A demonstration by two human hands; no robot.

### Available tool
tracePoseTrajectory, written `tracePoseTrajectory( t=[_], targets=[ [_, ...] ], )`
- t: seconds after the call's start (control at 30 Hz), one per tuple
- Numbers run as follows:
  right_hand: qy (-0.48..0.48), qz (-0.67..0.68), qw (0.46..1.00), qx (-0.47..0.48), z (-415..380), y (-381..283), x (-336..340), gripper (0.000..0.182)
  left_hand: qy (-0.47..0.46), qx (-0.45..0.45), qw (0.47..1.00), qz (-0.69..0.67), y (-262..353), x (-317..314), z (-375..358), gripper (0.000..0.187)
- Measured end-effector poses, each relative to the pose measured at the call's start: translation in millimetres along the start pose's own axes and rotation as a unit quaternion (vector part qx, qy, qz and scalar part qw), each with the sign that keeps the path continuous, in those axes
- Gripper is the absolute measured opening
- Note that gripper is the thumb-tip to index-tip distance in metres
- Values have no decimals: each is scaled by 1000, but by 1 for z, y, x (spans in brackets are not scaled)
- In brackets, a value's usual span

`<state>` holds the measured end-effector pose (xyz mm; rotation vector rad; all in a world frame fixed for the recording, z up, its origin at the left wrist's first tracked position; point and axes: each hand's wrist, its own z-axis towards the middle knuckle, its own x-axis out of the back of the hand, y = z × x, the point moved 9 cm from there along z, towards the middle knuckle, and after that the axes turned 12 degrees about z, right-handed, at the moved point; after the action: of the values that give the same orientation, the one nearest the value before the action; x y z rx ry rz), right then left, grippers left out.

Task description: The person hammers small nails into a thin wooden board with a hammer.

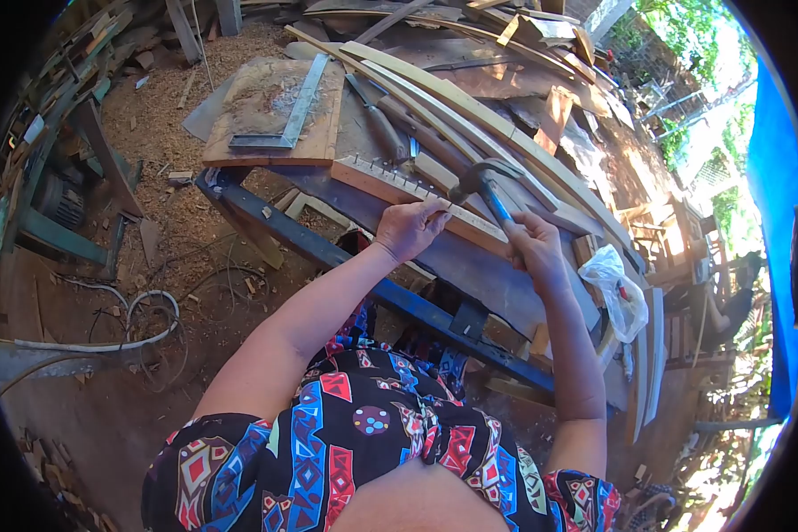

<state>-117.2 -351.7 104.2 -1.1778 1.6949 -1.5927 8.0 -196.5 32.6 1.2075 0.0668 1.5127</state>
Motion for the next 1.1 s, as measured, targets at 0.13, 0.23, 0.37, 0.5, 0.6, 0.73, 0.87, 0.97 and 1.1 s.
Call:
tracePoseTrajectory(
  t=[0.13, 0.23, 0.37, 0.5, 0.6, 0.73, 0.87, 0.97, 1.1],
  targets=[
    [35, 15, 999, 23, -7, -5, 11, 26, 16, -8, 1000, 4, -4, -5, -2, 15],
    [82, 33, 993, 72, -9, 5, 46, 25, 34, -22, 999, -6, -1, 1, -2, 14],
    [212, -213, 937, 176, -20, 17, 100, 25, -16, 5, 1000, 0, -4, -2, -2, 19],
    [299, -333, 881, 152, -38, 33, 118, 26, 9, -14, 1000, 2, -3, -2, -2, 19],
    [308, -311, 887, 149, -41, 53, 118, 24, 11, -12, 1000, -10, -3, -1, -1, 19],
    [290, -297, 892, 181, -38, 71, 116, 24, 4, -7, 1000, -6, 0, 1, -2, 19],
    [275, -376, 855, 226, -41, 64, 101, 25, 8, -7, 1000, -9, -2, 0, -2, 18],
    [273, -376, 860, 211, -41, 62, 98, 26, 1, 0, 999, -37, -2, 0, -1, 17],
    [280, -376, 859, 205, -41, 65, 101, 25, 12, -21, 998, -60, 4, 5, -3, 20]
  ],
)
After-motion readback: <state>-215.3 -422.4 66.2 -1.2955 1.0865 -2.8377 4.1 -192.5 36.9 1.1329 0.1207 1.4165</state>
